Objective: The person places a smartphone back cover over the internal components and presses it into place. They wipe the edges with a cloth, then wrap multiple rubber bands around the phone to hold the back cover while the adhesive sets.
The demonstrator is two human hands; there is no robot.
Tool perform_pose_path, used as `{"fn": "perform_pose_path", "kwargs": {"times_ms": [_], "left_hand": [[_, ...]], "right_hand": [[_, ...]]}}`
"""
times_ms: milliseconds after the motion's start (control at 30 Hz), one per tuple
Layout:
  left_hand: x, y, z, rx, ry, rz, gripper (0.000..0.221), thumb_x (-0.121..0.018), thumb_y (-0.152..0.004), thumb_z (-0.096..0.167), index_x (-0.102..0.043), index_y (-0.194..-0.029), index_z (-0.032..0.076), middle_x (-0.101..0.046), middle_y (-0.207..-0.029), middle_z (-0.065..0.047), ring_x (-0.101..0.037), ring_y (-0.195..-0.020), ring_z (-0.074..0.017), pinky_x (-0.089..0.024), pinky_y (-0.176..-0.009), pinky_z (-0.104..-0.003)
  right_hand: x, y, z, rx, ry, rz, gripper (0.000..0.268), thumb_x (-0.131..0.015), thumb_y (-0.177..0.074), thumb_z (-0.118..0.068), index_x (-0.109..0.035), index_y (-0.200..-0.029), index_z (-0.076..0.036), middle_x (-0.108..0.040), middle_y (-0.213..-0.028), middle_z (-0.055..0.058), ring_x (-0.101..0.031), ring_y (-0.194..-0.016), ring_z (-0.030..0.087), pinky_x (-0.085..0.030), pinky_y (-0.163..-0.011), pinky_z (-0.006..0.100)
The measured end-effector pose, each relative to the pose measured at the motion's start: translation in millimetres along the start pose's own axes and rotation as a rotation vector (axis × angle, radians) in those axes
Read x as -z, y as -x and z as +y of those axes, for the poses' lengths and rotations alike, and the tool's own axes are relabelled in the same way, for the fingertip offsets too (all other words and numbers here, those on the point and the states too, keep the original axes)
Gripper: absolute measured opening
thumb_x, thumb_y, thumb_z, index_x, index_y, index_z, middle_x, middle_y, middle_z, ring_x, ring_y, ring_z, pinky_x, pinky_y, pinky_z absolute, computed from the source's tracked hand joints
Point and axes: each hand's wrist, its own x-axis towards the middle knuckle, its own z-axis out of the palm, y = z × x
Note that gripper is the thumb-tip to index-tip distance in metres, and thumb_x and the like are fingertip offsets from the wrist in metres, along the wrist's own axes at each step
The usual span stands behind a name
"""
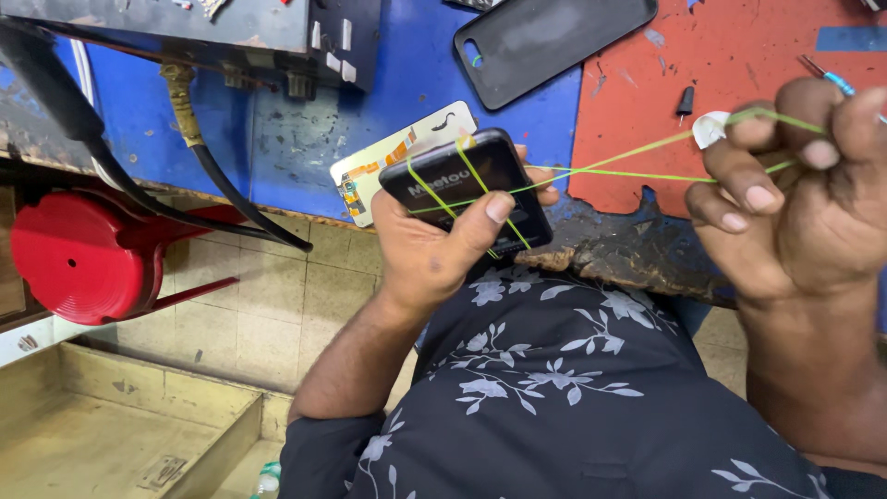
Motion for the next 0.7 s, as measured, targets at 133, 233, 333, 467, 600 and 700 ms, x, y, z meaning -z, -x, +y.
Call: {"fn": "perform_pose_path", "kwargs": {"times_ms": [133, 233, 333, 467, 600, 700], "left_hand": [[-3, 2, 3, -0.136, -0.293, -0.034, 0.026, -0.072, -0.106, -0.001, -0.061, -0.129, -0.007, -0.075, -0.113, -0.015, -0.077, -0.103, -0.0216, -0.065, -0.096, -0.035], [-6, 0, 8, -0.263, -0.588, -0.046, 0.032, -0.076, -0.101, -0.002, -0.064, -0.131, -0.002, -0.077, -0.108, -0.011, -0.078, -0.093, -0.0138, -0.065, -0.085, -0.026], [-11, -4, 13, -0.374, -0.78, -0.104, 0.043, -0.077, -0.094, -0.004, -0.055, -0.13, 0.002, -0.076, -0.111, -0.013, -0.078, -0.098, -0.0182, -0.065, -0.088, -0.029], [-17, -12, 18, -0.435, -1.01, -0.226, 0.073, -0.077, -0.089, -0.002, -0.031, -0.145, 0.004, -0.071, -0.12, -0.017, -0.074, -0.111, -0.0294, -0.059, -0.095, -0.035], [-26, -12, 24, -0.213, -1.2, -0.202, 0.086, -0.078, -0.093, -0.001, -0.022, -0.157, 0.004, -0.072, -0.112, -0.015, -0.072, -0.106, -0.0332, -0.057, -0.091, -0.041], [-27, -14, 28, -0.132, -1.208, -0.194, 0.079, -0.075, -0.098, -0.003, -0.021, -0.156, 0.002, -0.069, -0.104, -0.018, -0.072, -0.1, -0.0364, -0.056, -0.086, -0.043]], "right_hand": [[-14, -12, 4, -0.045, -0.025, -0.045, 0.048, -0.037, -0.126, -0.043, -0.056, -0.097, -0.01, -0.06, -0.14, 0.018, -0.065, -0.073, 0.015, -0.054, -0.063, 0.029], [-33, -22, 5, -0.1, -0.011, -0.087, 0.037, -0.039, -0.12, -0.039, -0.057, -0.119, -0.007, -0.048, -0.153, 0.021, -0.067, -0.07, 0.019, -0.056, -0.061, 0.034], [-59, -32, 1, -0.12, 0.133, -0.196, 0.034, -0.047, -0.114, -0.032, -0.056, -0.131, -0.004, -0.042, -0.155, 0.025, -0.07, -0.068, 0.022, -0.058, -0.057, 0.033], [-104, -33, 1, -0.168, 0.571, -0.338, 0.035, -0.058, -0.103, -0.03, -0.049, -0.127, -0.005, -0.046, -0.151, 0.028, -0.074, -0.065, 0.022, -0.059, -0.052, 0.033], [-142, -12, 29, 0.04, 1.377, -0.492, 0.032, -0.067, -0.095, -0.018, -0.056, -0.123, -0.006, -0.052, -0.142, 0.018, -0.074, -0.076, 0.019, -0.063, -0.063, 0.033], [-143, -11, 46, 0.356, 1.821, -0.634, 0.031, -0.082, -0.083, -0.016, -0.065, -0.107, -0.008, -0.05, -0.131, 0.015, -0.071, -0.078, 0.021, -0.059, -0.06, 0.033]]}}
